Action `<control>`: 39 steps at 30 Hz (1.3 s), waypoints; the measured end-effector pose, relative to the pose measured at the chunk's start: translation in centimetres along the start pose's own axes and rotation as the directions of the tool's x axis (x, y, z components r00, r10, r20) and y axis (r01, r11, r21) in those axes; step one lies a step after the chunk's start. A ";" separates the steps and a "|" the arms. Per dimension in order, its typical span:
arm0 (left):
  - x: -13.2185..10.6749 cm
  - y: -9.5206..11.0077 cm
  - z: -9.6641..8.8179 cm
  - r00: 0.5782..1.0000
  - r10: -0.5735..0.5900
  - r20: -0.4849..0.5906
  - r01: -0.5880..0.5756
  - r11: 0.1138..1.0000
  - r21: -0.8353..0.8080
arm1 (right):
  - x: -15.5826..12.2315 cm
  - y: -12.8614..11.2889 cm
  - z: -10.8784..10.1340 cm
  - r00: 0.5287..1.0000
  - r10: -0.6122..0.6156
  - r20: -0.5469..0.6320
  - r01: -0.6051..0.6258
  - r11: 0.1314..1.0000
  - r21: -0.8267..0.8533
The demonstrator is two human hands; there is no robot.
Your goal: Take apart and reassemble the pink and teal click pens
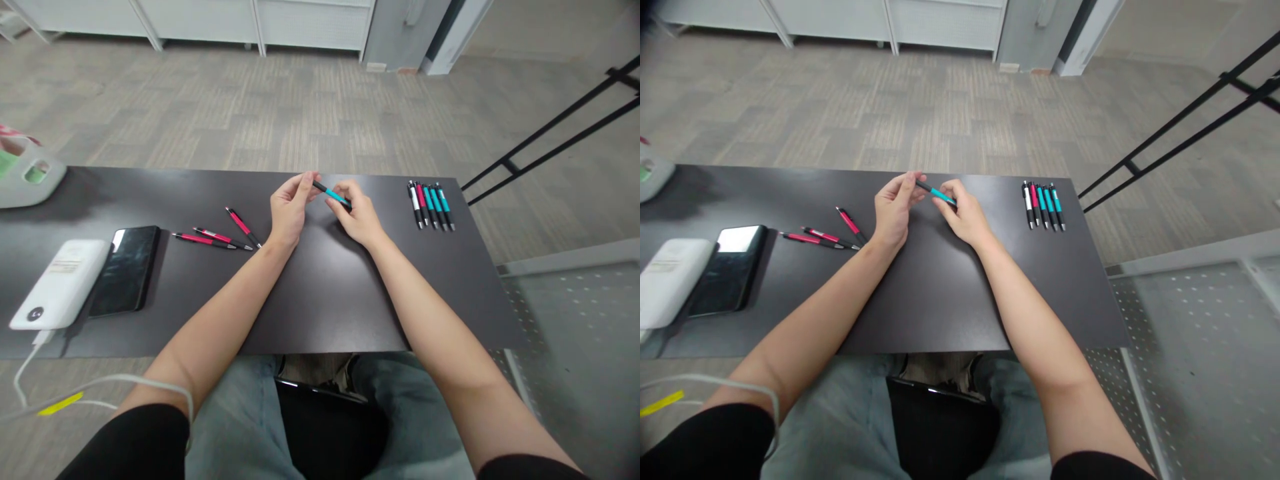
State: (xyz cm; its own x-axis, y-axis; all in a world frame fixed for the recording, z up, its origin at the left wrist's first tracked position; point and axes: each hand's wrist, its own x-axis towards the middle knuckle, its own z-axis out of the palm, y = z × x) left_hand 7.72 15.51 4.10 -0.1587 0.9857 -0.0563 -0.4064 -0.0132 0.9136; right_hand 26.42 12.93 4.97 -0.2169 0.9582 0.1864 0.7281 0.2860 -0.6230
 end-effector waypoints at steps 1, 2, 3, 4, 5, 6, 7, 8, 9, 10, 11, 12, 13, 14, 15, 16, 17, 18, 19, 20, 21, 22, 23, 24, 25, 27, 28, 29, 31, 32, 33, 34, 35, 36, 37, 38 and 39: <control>0.1 0.0 0.0 1.000 -0.001 0.003 0.001 1.000 -0.002 | 0.0 -0.2 -0.1 1.000 0.001 0.013 -0.001 1.000 -0.007; 0.2 0.0 0.0 1.000 -0.001 0.005 0.001 1.000 -0.004 | 0.0 -0.5 -0.2 0.999 -0.001 0.032 0.002 1.000 -0.022; 0.3 0.1 -0.1 1.000 0.000 0.005 0.000 1.000 -0.004 | 0.1 -0.8 -0.3 0.999 -0.004 0.054 0.007 0.999 -0.043; 0.3 0.2 -0.1 1.000 0.003 0.005 -0.003 1.000 -0.001 | 0.1 -1.2 -0.5 0.997 -0.008 0.076 0.013 0.998 -0.066; 0.3 0.3 0.0 1.000 0.009 0.005 -0.009 1.000 0.003 | 0.1 -1.5 -0.7 0.996 -0.011 0.093 0.020 0.996 -0.086; 0.3 0.4 0.0 1.000 0.016 0.006 -0.016 1.000 0.008 | 0.1 -1.8 -0.8 0.994 -0.015 0.106 0.026 0.995 -0.101; 0.3 0.4 0.0 1.000 0.025 0.007 -0.025 1.000 0.012 | 0.0 -1.9 -0.8 0.994 -0.018 0.112 0.030 0.994 -0.109; 0.3 0.4 0.0 0.999 0.031 0.007 -0.031 0.999 0.015 | 0.0 -1.9 -0.8 0.994 -0.017 0.108 0.029 0.993 -0.111; 0.3 0.4 0.0 0.999 0.035 0.007 -0.036 0.999 0.015 | -0.1 -1.7 -0.7 0.995 -0.013 0.096 0.023 0.994 -0.109; 0.4 0.3 0.0 0.999 0.038 0.004 -0.038 0.999 0.014 | -0.1 -1.4 -0.5 0.997 -0.006 0.080 0.015 0.995 -0.103; 0.5 0.1 -0.1 0.999 0.040 0.000 -0.040 0.999 0.014 | -0.1 -0.9 -0.3 0.998 0.000 0.060 0.006 0.996 -0.093; 0.7 0.0 -0.1 0.999 0.045 -0.001 -0.045 0.999 0.018 | -0.1 -0.5 -0.1 0.999 0.002 0.041 0.001 0.997 -0.078; 0.8 -0.1 -0.2 0.998 0.057 -0.004 -0.057 0.998 0.032 | 0.0 0.0 0.2 1.000 -0.001 0.024 0.002 0.998 -0.057; 1.0 -0.1 -0.3 0.997 0.079 -0.008 -0.079 0.995 0.060 | 0.1 0.5 0.4 1.000 -0.010 0.006 0.010 1.000 -0.026; 1.2 -0.1 -0.5 0.994 0.111 -0.012 -0.109 0.988 0.106 | 0.4 0.8 0.7 1.000 -0.022 -0.020 0.022 1.000 0.015; 1.4 0.1 -0.8 0.988 0.152 -0.013 -0.147 0.975 0.169 | 0.6 1.1 0.9 0.998 -0.033 -0.053 0.037 0.997 0.068; 1.6 0.3 -1.1 0.980 0.196 -0.009 -0.188 0.951 0.247 | 0.9 1.3 1.2 0.995 -0.039 -0.094 0.051 0.990 0.129; 1.8 0.6 -1.5 0.971 0.239 0.006 -0.227 0.914 0.335 | 1.1 1.3 1.3 0.990 -0.035 -0.138 0.062 0.980 0.190; 1.9 0.9 -1.9 0.963 0.268 0.037 -0.258 0.866 0.429 | 1.3 1.3 1.4 0.984 -0.022 -0.178 0.066 0.967 0.246; 2.1 1.2 -2.4 0.957 0.277 0.082 -0.278 0.805 0.525 | 1.5 1.2 1.5 0.979 -0.004 -0.204 0.065 0.954 0.292; 2.2 1.4 -2.8 0.955 0.265 0.131 -0.287 0.734 0.616 | 1.6 1.1 1.5 0.976 0.017 -0.218 0.056 0.944 0.326; 2.4 1.6 -3.2 0.956 0.235 0.174 -0.288 0.659 0.695 | 1.6 1.0 1.5 0.974 0.038 -0.224 0.044 0.936 0.349; 2.5 1.7 -3.6 0.959 0.196 0.206 -0.283 0.589 0.757 | 1.6 1.0 1.5 0.973 0.055 -0.226 0.032 0.931 0.364; 2.6 1.7 -3.9 0.961 0.161 0.225 -0.276 0.534 0.799 | 1.6 1.0 1.4 0.972 0.065 -0.225 0.024 0.928 0.372; 2.6 1.7 -4.1 0.963 0.136 0.234 -0.271 0.500 0.823 | 1.6 1.2 1.4 0.971 0.070 -0.228 0.022 0.926 0.376; 2.7 1.6 -4.5 0.961 0.121 0.248 -0.275 0.489 0.828 | 1.6 1.5 1.5 0.968 0.067 -0.242 0.030 0.925 0.378; 2.8 1.5 -4.6 0.959 0.122 0.257 -0.283 0.494 0.822 | 1.5 1.6 1.5 0.967 0.064 -0.246 0.035 0.925 0.379; 2.8 1.5 -4.7 0.956 0.125 0.267 -0.293 0.494 0.819 | 1.5 1.7 1.5 0.966 0.063 -0.250 0.039 0.923 0.382; 2.9 1.5 -4.8 0.950 0.133 0.283 -0.312 0.455 0.834 | 1.5 1.8 1.6 0.966 0.067 -0.249 0.038 0.918 0.395; 3.0 1.5 -4.9 0.948 0.137 0.287 -0.318 0.420 0.850 | 1.6 1.7 1.6 0.967 0.072 -0.246 0.035 0.914 0.405; 3.2 1.5 -5.0 0.947 0.140 0.288 -0.320 0.381 0.867 | 1.6 1.6 1.6 0.967 0.076 -0.244 0.033 0.910 0.414; 3.3 1.5 -5.1 0.948 0.141 0.287 -0.319 0.346 0.882 | 1.6 1.5 1.5 0.967 0.080 -0.243 0.031 0.905 0.423; 3.4 1.5 -5.2 0.949 0.139 0.283 -0.313 0.320 0.894 | 1.6 1.4 1.5 0.967 0.082 -0.243 0.031 0.902 0.430; 3.5 1.5 -5.3 0.951 0.132 0.279 -0.306 0.303 0.902 | 1.6 1.2 1.4 0.967 0.081 -0.242 0.033 0.900 0.435; 3.6 1.4 -5.4 0.954 0.121 0.275 -0.299 0.294 0.908 | 1.6 1.1 1.4 0.967 0.078 -0.241 0.036 0.899 0.437; 3.7 1.4 -5.5 0.956 0.110 0.272 -0.292 0.291 0.911 | 1.6 1.1 1.4 0.968 0.074 -0.240 0.039 0.898 0.438; 3.8 1.3 -5.7 0.957 0.101 0.271 -0.289 0.292 0.912 | 1.7 1.0 1.3 0.969 0.072 -0.237 0.041 0.897 0.439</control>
State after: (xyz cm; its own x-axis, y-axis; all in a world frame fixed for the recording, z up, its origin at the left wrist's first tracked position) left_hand 1.49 18.27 2.75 0.0504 0.9878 0.1474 0.7475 -0.1352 0.6504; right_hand 25.91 14.80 3.63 -0.0038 0.9488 0.3159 0.3588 0.2962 -0.8852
